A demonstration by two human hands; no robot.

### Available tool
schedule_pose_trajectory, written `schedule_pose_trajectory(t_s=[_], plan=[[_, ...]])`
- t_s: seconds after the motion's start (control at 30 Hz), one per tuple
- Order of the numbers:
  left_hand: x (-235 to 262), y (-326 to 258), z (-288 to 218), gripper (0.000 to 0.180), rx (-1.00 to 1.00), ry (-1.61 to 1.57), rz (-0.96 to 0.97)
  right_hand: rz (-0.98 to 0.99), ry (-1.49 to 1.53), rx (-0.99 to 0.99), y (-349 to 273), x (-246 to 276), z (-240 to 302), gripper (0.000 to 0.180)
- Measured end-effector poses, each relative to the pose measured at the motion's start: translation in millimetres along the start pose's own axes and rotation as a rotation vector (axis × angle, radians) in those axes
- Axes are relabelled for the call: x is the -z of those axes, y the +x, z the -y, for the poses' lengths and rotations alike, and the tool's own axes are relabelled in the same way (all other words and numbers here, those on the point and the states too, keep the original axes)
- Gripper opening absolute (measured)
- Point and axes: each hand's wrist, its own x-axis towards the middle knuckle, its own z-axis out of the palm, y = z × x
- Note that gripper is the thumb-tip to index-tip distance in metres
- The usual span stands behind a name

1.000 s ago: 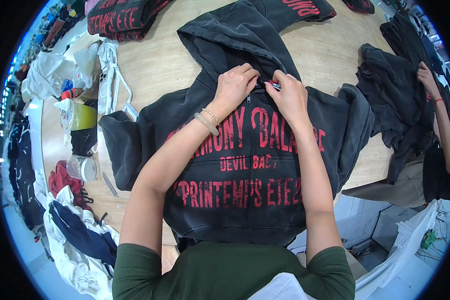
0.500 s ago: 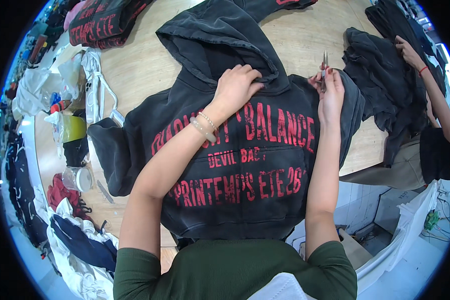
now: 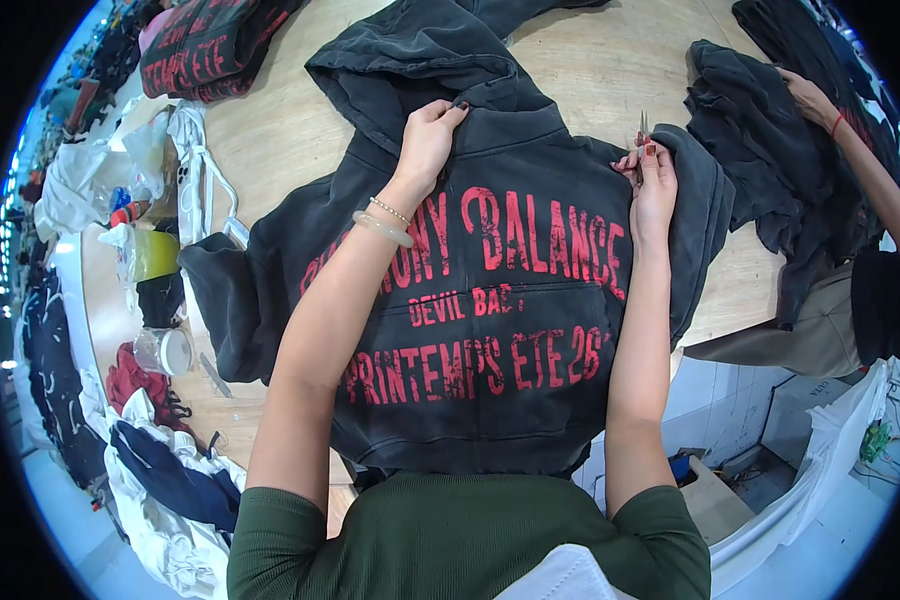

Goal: The recorder is trimming loose threads with snips and folding black hoodies on a large work table.

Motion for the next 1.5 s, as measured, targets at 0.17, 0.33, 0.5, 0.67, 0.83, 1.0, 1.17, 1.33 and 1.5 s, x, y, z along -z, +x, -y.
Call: schedule_pose_trajectory(t_s=[0.17, 0.33, 0.5, 0.67, 0.83, 1.0, 1.17, 1.33, 1.5], plan=[[-6, 11, -16, 0.030, 0.025, 0.050, 0.103, 0.010, -0.030, 0.035, 1, 2, 2, 0.016], [-43, 44, -56, 0.047, 0.044, 0.281, 0.140, 0.038, -0.404, 0.112, 8, -13, -2, 0.011], [3, 67, -110, 0.019, -0.109, -0.156, -0.298, 0.069, -0.292, 0.136, -17, -24, 47, 0.011], [132, -133, -161, 0.021, -0.394, -0.470, -0.290, -0.393, -0.668, 0.297, -59, 74, 124, 0.020], [242, -280, -36, 0.016, 0.179, 0.407, -0.416, -0.408, -1.540, 0.212, -70, 157, 75, 0.030], [259, -346, -33, 0.016, 0.163, 0.664, -0.559, -0.556, -1.847, 0.171, -62, 102, 73, 0.040], [181, -273, -97, 0.047, -0.518, 0.982, -0.738, -0.044, -1.091, 0.408, -10, -30, 54, 0.048], [163, -139, -65, 0.049, -0.230, 1.341, -0.431, 0.233, -1.377, 0.050, 16, -123, 3, 0.063], [194, -146, -125, 0.028, -0.620, 1.015, -0.746, 0.368, -0.257, 0.244, 80, -105, 97, 0.034]])
